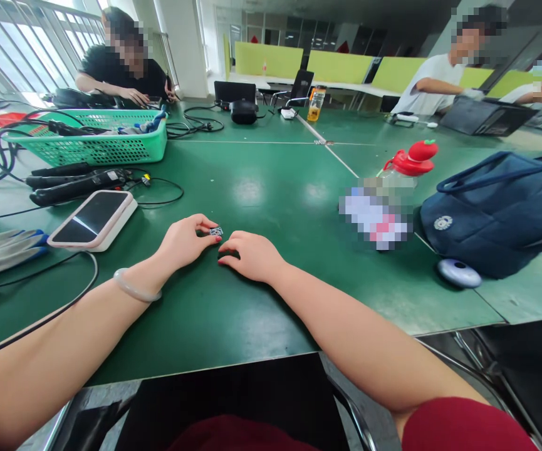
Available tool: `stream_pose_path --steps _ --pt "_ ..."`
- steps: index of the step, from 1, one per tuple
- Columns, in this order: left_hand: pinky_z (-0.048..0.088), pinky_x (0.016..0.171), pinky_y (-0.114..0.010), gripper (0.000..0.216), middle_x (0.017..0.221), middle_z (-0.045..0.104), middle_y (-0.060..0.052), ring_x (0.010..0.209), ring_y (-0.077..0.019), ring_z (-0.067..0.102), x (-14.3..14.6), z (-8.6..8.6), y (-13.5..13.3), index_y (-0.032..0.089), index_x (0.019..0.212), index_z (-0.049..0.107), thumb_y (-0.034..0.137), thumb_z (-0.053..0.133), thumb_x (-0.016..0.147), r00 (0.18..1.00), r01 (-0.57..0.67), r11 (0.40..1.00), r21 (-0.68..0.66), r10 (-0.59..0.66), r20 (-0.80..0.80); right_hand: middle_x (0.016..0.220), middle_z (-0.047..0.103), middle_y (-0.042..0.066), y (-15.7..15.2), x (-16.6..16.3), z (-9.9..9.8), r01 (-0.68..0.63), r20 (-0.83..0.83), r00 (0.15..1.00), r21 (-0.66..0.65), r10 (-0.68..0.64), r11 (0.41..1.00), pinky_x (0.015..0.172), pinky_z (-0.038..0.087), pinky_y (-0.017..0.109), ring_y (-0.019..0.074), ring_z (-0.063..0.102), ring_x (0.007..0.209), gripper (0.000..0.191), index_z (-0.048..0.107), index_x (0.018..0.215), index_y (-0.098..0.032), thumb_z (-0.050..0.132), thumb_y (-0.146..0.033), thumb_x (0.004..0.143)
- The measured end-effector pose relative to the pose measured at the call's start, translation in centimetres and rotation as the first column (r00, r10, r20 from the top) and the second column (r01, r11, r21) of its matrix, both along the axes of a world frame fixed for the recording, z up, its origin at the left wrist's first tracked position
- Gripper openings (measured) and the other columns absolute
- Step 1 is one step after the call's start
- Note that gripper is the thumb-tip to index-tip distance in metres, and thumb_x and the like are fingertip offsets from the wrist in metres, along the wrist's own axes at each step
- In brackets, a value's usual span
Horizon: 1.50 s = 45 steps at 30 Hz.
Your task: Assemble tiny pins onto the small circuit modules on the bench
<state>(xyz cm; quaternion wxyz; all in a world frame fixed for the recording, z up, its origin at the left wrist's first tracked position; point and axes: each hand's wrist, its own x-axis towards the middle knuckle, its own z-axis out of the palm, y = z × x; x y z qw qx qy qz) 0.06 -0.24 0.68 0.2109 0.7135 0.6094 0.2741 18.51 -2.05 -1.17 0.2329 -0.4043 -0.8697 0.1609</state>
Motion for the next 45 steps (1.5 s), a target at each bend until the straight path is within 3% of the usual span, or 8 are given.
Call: stream_pose_path --steps 9,16,25,31,35,40,43,45 --pt "0.049 0.079 -0.033 0.023 0.09 0.072 -0.003 0.089 -0.0211 0.066 0.2 -0.2 0.1 0.022 0.092 0.067 0.028 0.069 0.069 0.999 0.037 0.999 -0.003 -0.037 0.012 0.087 0.062 0.002 -0.2 -1.2 0.0 -0.001 0.1 0.995 0.081 -0.008 0.997 0.065 0.037 0.026 0.0125 0.054 0.073 0.011 0.067 0.081 -0.018 0.061 -0.025 0.088" --pt "0.048 0.084 -0.035 0.03 0.094 0.072 -0.005 0.09 -0.0217 0.066 0.3 -0.6 0.2 0.02 0.085 0.065 0.039 0.075 0.064 0.958 0.158 0.987 -0.035 -0.144 0.248 0.072 0.057 -0.001 0.9 0.2 0.4 0.174 -0.38 0.897 -0.167 -0.227 0.97 0.058 0.036 0.024 0.0095 0.045 0.059 0.013 0.063 0.077 -0.017 0.061 -0.029 0.083" --pt "0.047 0.087 -0.038 0.031 0.094 0.07 -0.007 0.088 -0.0191 0.064 0.9 -0.4 -0.2 0.015 0.081 0.063 0.031 0.078 0.06 0.818 0.279 0.957 -0.075 -0.196 0.54 0.067 0.051 -0.004 1.1 0.1 0.3 0.004 -0.597 0.771 -0.34 -0.219 0.94 0.049 0.028 0.023 0.0068 0.035 0.051 0.026 0.057 0.079 -0.018 0.061 -0.044 0.077" --pt "0.048 0.082 -0.035 0.036 0.086 0.071 -0.006 0.082 -0.0169 0.064 1.0 -0.3 -0.2 0.015 0.079 0.063 0.031 0.083 0.054 0.682 0.321 0.933 -0.164 -0.107 0.723 0.072 0.053 -0.003 1.0 0.4 0.4 -0.012 -0.6 0.785 -0.26 -0.152 0.965 0.049 0.03 0.023 0.0067 0.036 0.05 0.02 0.055 0.08 -0.019 0.059 -0.038 0.082" --pt "0.047 0.082 -0.033 0.035 0.082 0.071 -0.005 0.08 -0.0155 0.065 1.0 -0.2 -0.3 0.014 0.079 0.064 0.032 0.084 0.056 0.61 0.361 0.918 -0.167 -0.097 0.787 0.076 0.056 -0.001 0.5 0.8 0.8 0.093 -0.5 0.863 0.025 -0.069 0.995 0.055 0.037 0.024 0.0081 0.041 0.054 0.008 0.06 0.081 -0.019 0.059 -0.026 0.084" --pt "0.045 0.083 -0.03 0.033 0.084 0.072 -0.005 0.081 -0.0145 0.064 0.8 -0.4 -0.2 0.015 0.081 0.066 0.034 0.082 0.06 0.551 0.389 0.914 -0.114 -0.131 0.824 0.085 0.062 0.002 0.1 1.3 1.3 0.079 -0.352 0.935 0.309 0.037 0.948 0.062 0.042 0.025 0.0108 0.051 0.065 0.014 0.067 0.088 -0.021 0.053 -0.022 0.09" --pt "0.046 0.084 -0.033 0.033 0.084 0.072 -0.005 0.082 -0.0163 0.065 0.7 -0.6 -0.1 0.015 0.082 0.065 0.035 0.08 0.061 0.607 0.343 0.933 -0.113 -0.128 0.784 0.091 0.063 0.003 0.3 1.8 1.6 0.066 -0.29 0.957 0.284 0.02 0.957 0.066 0.043 0.026 0.0118 0.054 0.07 0.017 0.069 0.098 -0.024 0.054 -0.022 0.09" --pt "0.047 0.083 -0.035 0.032 0.085 0.072 -0.006 0.084 -0.0182 0.065 0.6 -0.6 0.0 0.016 0.083 0.065 0.035 0.079 0.061 0.712 0.277 0.953 -0.12 -0.12 0.692 0.092 0.062 0.002 0.6 2.3 1.7 0.067 -0.244 0.969 0.121 -0.036 0.99 0.064 0.042 0.026 0.01 0.05 0.063 0.023 0.067 0.107 -0.024 0.06 -0.024 0.086"
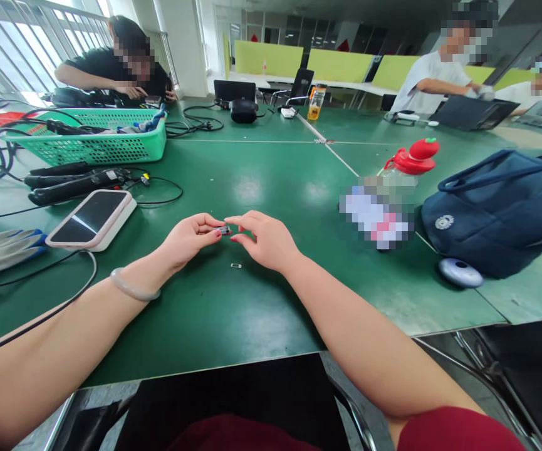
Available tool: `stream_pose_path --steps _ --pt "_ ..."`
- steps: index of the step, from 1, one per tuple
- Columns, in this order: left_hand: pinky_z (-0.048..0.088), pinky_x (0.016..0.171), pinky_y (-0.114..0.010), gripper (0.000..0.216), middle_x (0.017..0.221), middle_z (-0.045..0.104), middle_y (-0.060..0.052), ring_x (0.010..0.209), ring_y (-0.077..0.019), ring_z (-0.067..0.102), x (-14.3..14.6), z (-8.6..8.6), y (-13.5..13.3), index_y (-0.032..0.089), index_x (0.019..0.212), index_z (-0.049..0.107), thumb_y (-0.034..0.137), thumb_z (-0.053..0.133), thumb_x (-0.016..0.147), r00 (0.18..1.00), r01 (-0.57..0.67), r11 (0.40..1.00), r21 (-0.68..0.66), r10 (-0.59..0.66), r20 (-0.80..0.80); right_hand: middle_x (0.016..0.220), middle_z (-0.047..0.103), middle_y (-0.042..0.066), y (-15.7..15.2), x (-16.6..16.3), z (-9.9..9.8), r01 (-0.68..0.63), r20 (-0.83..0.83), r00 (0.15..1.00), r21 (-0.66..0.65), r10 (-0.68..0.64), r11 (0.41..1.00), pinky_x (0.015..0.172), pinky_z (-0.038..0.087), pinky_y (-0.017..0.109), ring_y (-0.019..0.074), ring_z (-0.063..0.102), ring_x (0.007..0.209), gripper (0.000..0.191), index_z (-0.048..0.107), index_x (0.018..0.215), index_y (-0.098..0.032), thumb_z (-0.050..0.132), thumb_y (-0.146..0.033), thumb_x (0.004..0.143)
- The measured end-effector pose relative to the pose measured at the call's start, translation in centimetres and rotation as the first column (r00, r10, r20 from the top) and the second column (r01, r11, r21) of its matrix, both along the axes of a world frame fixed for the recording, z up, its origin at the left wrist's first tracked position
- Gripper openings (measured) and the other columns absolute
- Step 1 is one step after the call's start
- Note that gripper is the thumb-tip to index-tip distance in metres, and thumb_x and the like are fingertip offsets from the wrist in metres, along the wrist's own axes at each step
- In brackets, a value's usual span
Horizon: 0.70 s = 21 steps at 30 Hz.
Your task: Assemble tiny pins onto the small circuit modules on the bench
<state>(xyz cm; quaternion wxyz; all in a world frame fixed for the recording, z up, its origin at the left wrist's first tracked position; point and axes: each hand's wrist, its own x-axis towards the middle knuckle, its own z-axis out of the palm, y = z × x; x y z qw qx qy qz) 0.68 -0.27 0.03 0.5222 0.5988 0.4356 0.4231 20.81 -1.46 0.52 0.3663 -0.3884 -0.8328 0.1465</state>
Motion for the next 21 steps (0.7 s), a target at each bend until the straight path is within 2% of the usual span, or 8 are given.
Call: stream_pose_path --steps 3,6,9,11,14,17,21 --pt "0.048 0.083 -0.037 0.03 0.086 0.073 -0.006 0.086 -0.0207 0.066 -0.1 -0.1 0.1 0.017 0.085 0.066 0.034 0.078 0.063 0.975 -0.048 0.997 0.065 0.06 -0.212 0.091 0.061 0.0 0.4 0.6 0.0 -0.037 0.112 0.991 -0.309 0.075 0.95 0.06 0.04 0.025 0.0079 0.046 0.057 0.037 0.065 0.111 -0.022 0.072 -0.034 0.076" --pt "0.049 0.083 -0.037 0.027 0.088 0.073 -0.006 0.087 -0.0209 0.067 -0.1 -0.1 0.1 0.018 0.085 0.066 0.034 0.075 0.065 0.959 -0.051 0.994 0.1 0.076 -0.273 0.09 0.061 0.0 0.5 0.7 0.0 -0.041 0.183 0.975 -0.419 0.129 0.907 0.062 0.039 0.025 0.0092 0.047 0.062 0.047 0.064 0.108 -0.021 0.076 -0.045 0.069" --pt "0.049 0.083 -0.036 0.026 0.089 0.073 -0.007 0.088 -0.0211 0.067 0.0 0.0 0.1 0.017 0.085 0.066 0.032 0.075 0.066 0.957 -0.047 0.993 0.109 0.076 -0.279 0.088 0.06 0.0 0.2 0.4 0.0 -0.055 0.206 0.966 -0.424 0.156 0.904 0.063 0.038 0.025 0.0102 0.049 0.065 0.045 0.065 0.102 -0.02 0.078 -0.045 0.066" --pt "0.049 0.084 -0.037 0.026 0.09 0.073 -0.007 0.089 -0.0214 0.067 0.0 0.1 0.1 0.017 0.086 0.065 0.032 0.074 0.066 0.955 -0.038 0.994 0.105 0.067 -0.288 0.083 0.06 -0.001 0.0 0.1 0.1 -0.079 0.228 0.955 -0.42 0.189 0.904 0.063 0.038 0.024 0.011 0.05 0.067 0.033 0.066 0.092 -0.02 0.079 -0.038 0.067" --pt "0.049 0.085 -0.037 0.025 0.092 0.073 -0.007 0.091 -0.0217 0.067 0.0 0.1 0.1 0.017 0.086 0.065 0.032 0.073 0.068 0.95 -0.025 0.993 0.113 0.059 -0.306 0.075 0.06 -0.001 -0.2 -0.2 0.0 -0.068 0.27 0.943 -0.412 0.193 0.909 0.062 0.037 0.024 0.0114 0.052 0.067 0.011 0.066 0.077 -0.019 0.073 -0.028 0.075" --pt "0.049 0.085 -0.037 0.025 0.093 0.073 -0.007 0.093 -0.022 0.066 0.0 0.1 0.1 0.018 0.086 0.065 0.033 0.073 0.068 0.943 -0.018 0.991 0.134 0.062 -0.328 0.074 0.061 0.0 0.0 -0.4 -0.3 -0.027 0.301 0.942 -0.368 0.146 0.93 0.062 0.036 0.024 0.0113 0.051 0.067 0.011 0.065 0.073 -0.018 0.065 -0.024 0.083" --pt "0.049 0.085 -0.037 0.026 0.094 0.073 -0.007 0.093 -0.0222 0.066 -0.1 -0.1 0.2 0.018 0.086 0.065 0.035 0.073 0.067 0.936 -0.02 0.99 0.138 0.067 -0.346 0.071 0.059 0.0 0.5 -0.8 -0.7 0.024 0.301 0.951 -0.305 0.073 0.952 0.063 0.034 0.024 0.0116 0.05 0.068 0.012 0.065 0.071 -0.018 0.065 -0.022 0.083"
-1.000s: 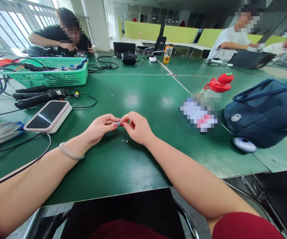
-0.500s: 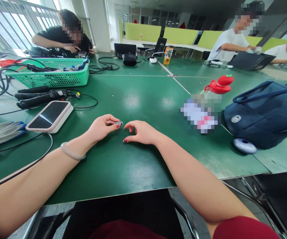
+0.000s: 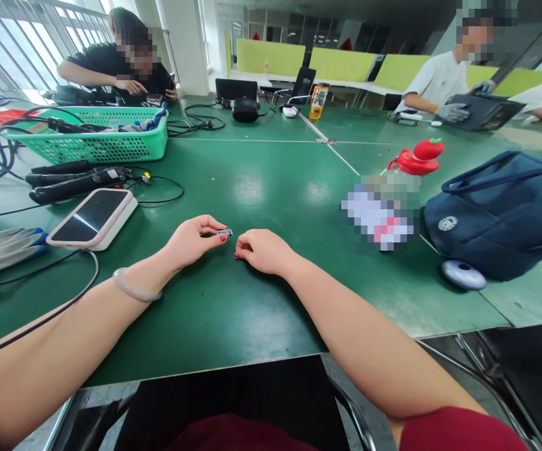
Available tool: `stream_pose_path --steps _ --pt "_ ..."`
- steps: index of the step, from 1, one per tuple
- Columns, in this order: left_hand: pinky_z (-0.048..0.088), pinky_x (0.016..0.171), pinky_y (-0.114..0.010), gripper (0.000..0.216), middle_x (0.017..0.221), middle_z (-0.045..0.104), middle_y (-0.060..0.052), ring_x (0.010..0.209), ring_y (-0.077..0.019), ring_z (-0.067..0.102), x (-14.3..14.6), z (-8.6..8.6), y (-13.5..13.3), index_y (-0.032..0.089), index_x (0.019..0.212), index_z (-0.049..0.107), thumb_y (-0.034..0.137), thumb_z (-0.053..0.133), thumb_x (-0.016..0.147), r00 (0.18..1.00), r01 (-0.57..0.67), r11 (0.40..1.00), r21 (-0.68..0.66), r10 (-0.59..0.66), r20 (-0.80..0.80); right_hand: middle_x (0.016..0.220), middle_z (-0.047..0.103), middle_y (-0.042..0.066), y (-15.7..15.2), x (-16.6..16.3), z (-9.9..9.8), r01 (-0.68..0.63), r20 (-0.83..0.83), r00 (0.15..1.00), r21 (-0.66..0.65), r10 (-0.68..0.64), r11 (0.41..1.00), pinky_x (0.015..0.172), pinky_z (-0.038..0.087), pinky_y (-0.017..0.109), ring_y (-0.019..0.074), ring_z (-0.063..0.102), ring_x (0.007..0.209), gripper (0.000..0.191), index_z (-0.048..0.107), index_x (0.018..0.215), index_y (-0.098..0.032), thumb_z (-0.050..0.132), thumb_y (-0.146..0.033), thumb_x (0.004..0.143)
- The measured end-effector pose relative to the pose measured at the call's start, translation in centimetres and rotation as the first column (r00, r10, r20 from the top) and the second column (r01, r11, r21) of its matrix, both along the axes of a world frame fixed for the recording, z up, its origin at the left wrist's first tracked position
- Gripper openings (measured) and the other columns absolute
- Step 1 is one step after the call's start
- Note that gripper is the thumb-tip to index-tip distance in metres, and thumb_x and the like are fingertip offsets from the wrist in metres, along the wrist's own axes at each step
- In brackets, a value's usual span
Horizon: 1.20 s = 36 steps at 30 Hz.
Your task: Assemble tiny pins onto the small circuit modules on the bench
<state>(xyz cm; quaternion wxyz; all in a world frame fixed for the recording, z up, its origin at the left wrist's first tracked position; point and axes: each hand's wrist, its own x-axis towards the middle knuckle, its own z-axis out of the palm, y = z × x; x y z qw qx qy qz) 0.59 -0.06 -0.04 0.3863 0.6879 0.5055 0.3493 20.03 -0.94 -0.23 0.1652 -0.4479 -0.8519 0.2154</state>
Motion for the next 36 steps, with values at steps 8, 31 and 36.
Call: stream_pose_path --steps 8,31,36 --pt "0.048 0.085 -0.038 0.027 0.093 0.073 -0.007 0.092 -0.0226 0.066 -0.1 0.0 0.0 0.019 0.085 0.065 0.036 0.073 0.066 1.0 -0.015 1.0 -0.005 0.015 0.001 0.07 0.06 -0.001 -0.2 0.0 0.3 -0.04 -0.018 0.999 -0.017 0.04 0.999 0.061 0.032 0.024 0.0111 0.05 0.065 0.015 0.066 0.076 -0.019 0.06 -0.027 0.087" --pt "0.049 0.083 -0.036 0.028 0.089 0.071 -0.004 0.088 -0.0212 0.065 0.2 0.1 -0.6 0.02 0.079 0.064 0.036 0.078 0.06 0.991 0.113 0.994 0.017 -0.111 -0.068 0.076 0.061 0.001 -0.8 -0.2 0.8 0.159 -0.237 0.965 0.193 -0.111 0.968 0.064 0.038 0.026 0.0131 0.05 0.067 0.009 0.065 0.077 -0.02 0.059 -0.017 0.084" --pt "0.048 0.086 -0.036 0.027 0.093 0.071 -0.004 0.091 -0.0215 0.064 0.1 0.1 -0.5 0.02 0.079 0.065 0.035 0.077 0.061 0.987 0.149 0.988 0.035 -0.147 -0.064 0.077 0.061 0.001 -1.0 -0.7 0.5 0.124 -0.24 0.968 0.182 -0.078 0.975 0.065 0.038 0.026 0.0124 0.05 0.066 0.01 0.067 0.079 -0.02 0.06 -0.015 0.084"
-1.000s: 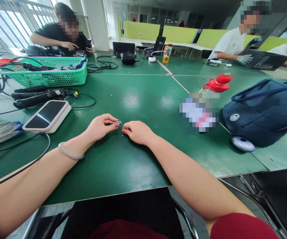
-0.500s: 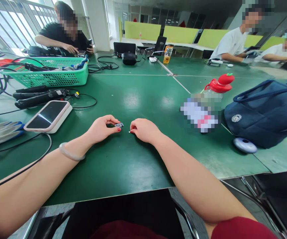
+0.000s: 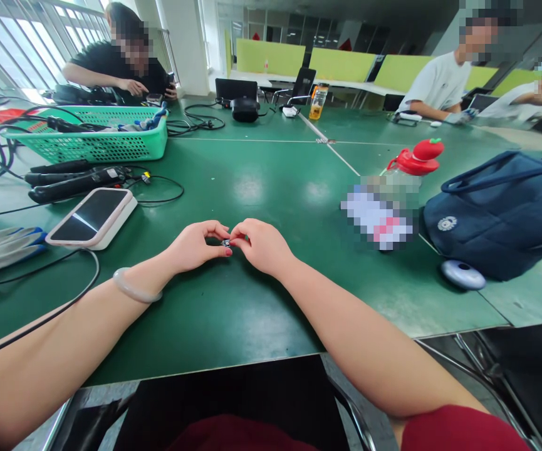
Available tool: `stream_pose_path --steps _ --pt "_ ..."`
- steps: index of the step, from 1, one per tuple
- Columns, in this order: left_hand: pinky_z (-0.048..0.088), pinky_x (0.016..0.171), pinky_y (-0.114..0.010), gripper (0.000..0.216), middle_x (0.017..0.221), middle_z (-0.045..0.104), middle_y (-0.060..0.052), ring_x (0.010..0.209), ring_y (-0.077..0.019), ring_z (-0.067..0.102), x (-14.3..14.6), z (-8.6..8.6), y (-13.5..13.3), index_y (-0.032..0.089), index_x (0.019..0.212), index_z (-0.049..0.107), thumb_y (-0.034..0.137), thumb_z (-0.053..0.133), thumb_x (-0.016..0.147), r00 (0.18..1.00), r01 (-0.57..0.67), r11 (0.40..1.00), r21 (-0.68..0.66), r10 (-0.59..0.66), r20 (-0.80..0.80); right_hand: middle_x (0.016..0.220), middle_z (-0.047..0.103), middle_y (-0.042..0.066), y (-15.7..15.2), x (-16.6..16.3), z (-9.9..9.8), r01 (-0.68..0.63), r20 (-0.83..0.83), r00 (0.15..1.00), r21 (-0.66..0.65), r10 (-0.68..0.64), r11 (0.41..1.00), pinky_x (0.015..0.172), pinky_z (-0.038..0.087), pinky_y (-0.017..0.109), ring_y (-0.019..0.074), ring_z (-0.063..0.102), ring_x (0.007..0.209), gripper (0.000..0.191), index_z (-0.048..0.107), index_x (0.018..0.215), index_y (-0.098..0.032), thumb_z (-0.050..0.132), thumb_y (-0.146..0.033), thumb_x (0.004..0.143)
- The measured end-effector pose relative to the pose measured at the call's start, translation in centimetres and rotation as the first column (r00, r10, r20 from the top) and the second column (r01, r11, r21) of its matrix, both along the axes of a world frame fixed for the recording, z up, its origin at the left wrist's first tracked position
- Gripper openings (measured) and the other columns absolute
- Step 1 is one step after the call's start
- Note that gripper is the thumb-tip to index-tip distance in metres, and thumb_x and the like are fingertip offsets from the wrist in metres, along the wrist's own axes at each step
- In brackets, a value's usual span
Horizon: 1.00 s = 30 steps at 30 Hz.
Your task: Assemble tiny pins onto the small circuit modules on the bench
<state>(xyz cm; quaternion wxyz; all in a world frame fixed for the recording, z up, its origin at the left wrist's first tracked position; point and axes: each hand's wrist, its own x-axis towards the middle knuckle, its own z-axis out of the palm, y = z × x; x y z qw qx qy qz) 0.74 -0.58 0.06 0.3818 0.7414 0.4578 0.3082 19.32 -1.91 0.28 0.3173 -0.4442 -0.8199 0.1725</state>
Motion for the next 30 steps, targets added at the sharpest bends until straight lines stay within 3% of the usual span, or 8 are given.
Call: stream_pose_path --steps 13,21,25,28,30 --pt "0.051 0.083 -0.036 0.025 0.09 0.072 -0.006 0.086 -0.0205 0.067 -0.1 0.1 0.1 0.018 0.086 0.065 0.029 0.074 0.066 0.994 -0.022 0.999 -0.045 0.026 0.106 0.08 0.06 0.0 0.5 0.9 0.1 0.06 -0.014 0.998 -0.044 -0.061 0.997 0.059 0.036 0.025 0.0096 0.045 0.058 0.011 0.067 0.09 -0.02 0.068 -0.025 0.08" --pt "0.048 0.094 -0.037 0.035 0.094 0.074 -0.008 0.091 -0.0186 0.067 0.5 0.4 -0.1 0.013 0.102 0.067 0.029 0.072 0.071 0.927 0.041 0.948 -0.317 0.082 0.365 0.079 0.061 0.0 0.1 -0.2 -0.5 0.095 0.041 0.994 0.073 -0.099 0.993 0.059 0.036 0.024 0.0105 0.049 0.063 0.016 0.065 0.082 -0.018 0.065 -0.034 0.083" --pt "0.049 0.091 -0.035 0.032 0.094 0.073 -0.008 0.087 -0.0163 0.066 0.6 0.3 -0.3 0.012 0.101 0.069 0.026 0.071 0.072 0.886 0.1 0.915 -0.392 0.097 0.453 0.082 0.062 0.001 0.0 -1.0 -0.9 0.097 0.091 0.99 0.139 -0.11 0.986 0.062 0.037 0.024 0.0119 0.054 0.07 0.017 0.062 0.079 -0.018 0.065 -0.034 0.084" --pt "0.051 0.089 -0.034 0.03 0.096 0.072 -0.009 0.086 -0.0155 0.066 0.0 0.2 0.3 0.012 0.103 0.068 0.022 0.067 0.075 0.891 0.057 0.91 -0.411 0.14 0.432 0.082 0.062 0.0 0.1 -1.1 -1.0 0.075 0.103 0.991 0.139 -0.09 0.987 0.063 0.037 0.024 0.0115 0.053 0.069 0.015 0.063 0.082 -0.019 0.064 -0.034 0.085" --pt "0.052 0.088 -0.034 0.029 0.102 0.071 -0.011 0.088 -0.0163 0.067 -1.1 0.3 1.1 0.011 0.105 0.067 0.02 0.062 0.077 0.91 -0.05 0.929 -0.367 0.194 0.367 0.08 0.061 0.0 0.3 -0.8 -0.9 0.077 0.093 0.992 0.115 -0.088 0.99 0.062 0.036 0.024 0.011 0.051 0.067 0.014 0.064 0.084 -0.019 0.064 -0.034 0.085"
